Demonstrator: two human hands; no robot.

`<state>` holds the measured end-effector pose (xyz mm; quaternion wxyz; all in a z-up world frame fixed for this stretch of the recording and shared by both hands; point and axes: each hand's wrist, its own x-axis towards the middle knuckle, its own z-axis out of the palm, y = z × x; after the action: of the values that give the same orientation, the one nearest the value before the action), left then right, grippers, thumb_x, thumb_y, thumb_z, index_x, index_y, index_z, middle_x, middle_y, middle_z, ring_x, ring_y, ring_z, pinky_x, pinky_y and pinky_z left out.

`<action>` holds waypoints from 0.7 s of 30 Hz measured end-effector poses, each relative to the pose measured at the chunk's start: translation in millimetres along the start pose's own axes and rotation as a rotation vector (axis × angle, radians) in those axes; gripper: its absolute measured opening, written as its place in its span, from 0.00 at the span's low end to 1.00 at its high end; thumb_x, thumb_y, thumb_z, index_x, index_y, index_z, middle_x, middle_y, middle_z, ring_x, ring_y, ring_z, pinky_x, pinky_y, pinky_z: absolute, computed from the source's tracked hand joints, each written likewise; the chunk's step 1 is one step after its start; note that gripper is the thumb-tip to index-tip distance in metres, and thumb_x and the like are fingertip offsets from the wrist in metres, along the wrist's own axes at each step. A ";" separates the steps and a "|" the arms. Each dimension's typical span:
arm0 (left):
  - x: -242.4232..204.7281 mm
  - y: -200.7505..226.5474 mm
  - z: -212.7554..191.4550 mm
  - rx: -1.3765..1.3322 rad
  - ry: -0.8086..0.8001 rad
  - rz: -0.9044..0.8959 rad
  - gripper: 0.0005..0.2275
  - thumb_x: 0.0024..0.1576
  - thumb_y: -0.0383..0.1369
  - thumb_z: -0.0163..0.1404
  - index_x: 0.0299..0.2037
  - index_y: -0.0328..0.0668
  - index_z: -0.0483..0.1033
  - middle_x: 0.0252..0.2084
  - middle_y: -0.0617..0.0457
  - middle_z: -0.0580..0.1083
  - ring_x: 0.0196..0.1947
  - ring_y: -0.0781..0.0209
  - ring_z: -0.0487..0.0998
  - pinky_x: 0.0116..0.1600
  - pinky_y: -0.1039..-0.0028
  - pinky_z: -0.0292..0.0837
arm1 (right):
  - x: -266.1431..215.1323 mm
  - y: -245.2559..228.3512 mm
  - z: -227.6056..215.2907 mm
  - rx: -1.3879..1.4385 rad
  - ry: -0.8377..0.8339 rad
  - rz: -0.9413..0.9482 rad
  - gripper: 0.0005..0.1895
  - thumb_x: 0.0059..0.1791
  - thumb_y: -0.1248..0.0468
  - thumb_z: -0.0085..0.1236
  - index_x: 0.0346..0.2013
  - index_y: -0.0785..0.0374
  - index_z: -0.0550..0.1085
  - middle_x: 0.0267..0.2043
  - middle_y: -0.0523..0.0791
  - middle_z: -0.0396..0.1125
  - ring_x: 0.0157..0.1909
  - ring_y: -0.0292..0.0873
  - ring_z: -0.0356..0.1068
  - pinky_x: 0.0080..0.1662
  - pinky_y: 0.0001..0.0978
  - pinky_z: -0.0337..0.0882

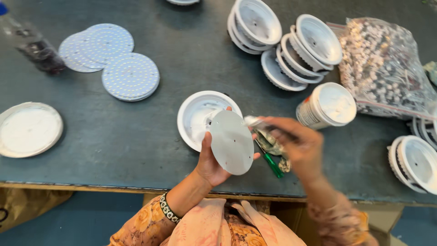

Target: The person scoops white paste from a tub and spreads it onto the inner surface of white plastic housings and circular LED panels. The person handles each item one at a time, applies the paste, and places the treated items into a stack on the table.

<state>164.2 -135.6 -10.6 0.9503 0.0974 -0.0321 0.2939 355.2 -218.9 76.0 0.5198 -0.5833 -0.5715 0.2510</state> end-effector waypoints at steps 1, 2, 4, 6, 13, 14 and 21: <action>-4.8 1.9 1.9 0.020 0.001 0.033 0.45 0.50 0.61 0.59 0.77 0.77 0.46 0.71 0.52 0.59 0.68 0.52 0.65 0.68 0.39 0.63 | 0.5 -10.4 23.4 -0.136 0.002 -0.127 0.16 0.50 0.76 0.56 0.53 0.69 0.77 0.53 0.49 0.76 0.53 0.42 0.76 0.56 0.29 0.74; -9.6 4.0 3.9 0.041 0.001 0.066 0.46 0.51 0.60 0.59 0.78 0.75 0.45 0.71 0.54 0.59 0.68 0.55 0.65 0.68 0.39 0.63 | 2.3 -19.5 42.4 -0.271 0.005 -0.255 0.17 0.50 0.76 0.58 0.53 0.68 0.77 0.53 0.48 0.76 0.52 0.42 0.77 0.54 0.28 0.75; -19.5 8.9 7.6 0.089 -0.009 0.108 0.48 0.51 0.59 0.60 0.79 0.74 0.42 0.72 0.54 0.59 0.68 0.56 0.64 0.69 0.51 0.61 | 7.8 -32.7 69.4 -0.419 0.054 -0.386 0.15 0.50 0.75 0.60 0.52 0.66 0.77 0.51 0.47 0.76 0.49 0.43 0.77 0.50 0.30 0.72; -25.7 14.3 11.3 0.118 -0.016 0.145 0.49 0.50 0.59 0.61 0.79 0.72 0.41 0.73 0.53 0.59 0.69 0.57 0.63 0.71 0.58 0.60 | 11.3 -40.3 84.7 -0.506 0.084 -0.480 0.16 0.50 0.76 0.61 0.52 0.66 0.77 0.50 0.47 0.76 0.48 0.44 0.77 0.48 0.32 0.71; -32.3 16.9 22.9 0.105 0.007 0.254 0.54 0.46 0.57 0.66 0.79 0.69 0.38 0.71 0.53 0.59 0.71 0.56 0.60 0.75 0.60 0.57 | 2.2 -45.3 107.7 -0.677 0.014 -0.566 0.23 0.42 0.78 0.61 0.53 0.67 0.77 0.50 0.47 0.75 0.44 0.46 0.76 0.46 0.34 0.72; -33.5 16.8 23.4 0.098 0.020 0.261 0.54 0.46 0.56 0.66 0.79 0.68 0.38 0.70 0.53 0.59 0.71 0.56 0.59 0.76 0.60 0.56 | -0.4 -44.9 108.4 -0.692 0.009 -0.560 0.24 0.41 0.78 0.62 0.53 0.67 0.77 0.50 0.47 0.75 0.44 0.45 0.76 0.46 0.34 0.72; -35.4 25.9 21.1 0.144 0.063 0.279 0.56 0.43 0.57 0.67 0.78 0.68 0.39 0.70 0.54 0.59 0.71 0.57 0.59 0.72 0.63 0.58 | -13.2 -40.0 99.6 -0.727 -0.046 -0.510 0.24 0.41 0.77 0.63 0.52 0.66 0.77 0.48 0.46 0.76 0.41 0.43 0.76 0.42 0.34 0.71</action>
<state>120.3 -138.5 10.2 0.8913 0.1508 0.0055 0.4275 247.7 -207.0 74.5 0.3132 -0.5628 -0.7597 -0.0897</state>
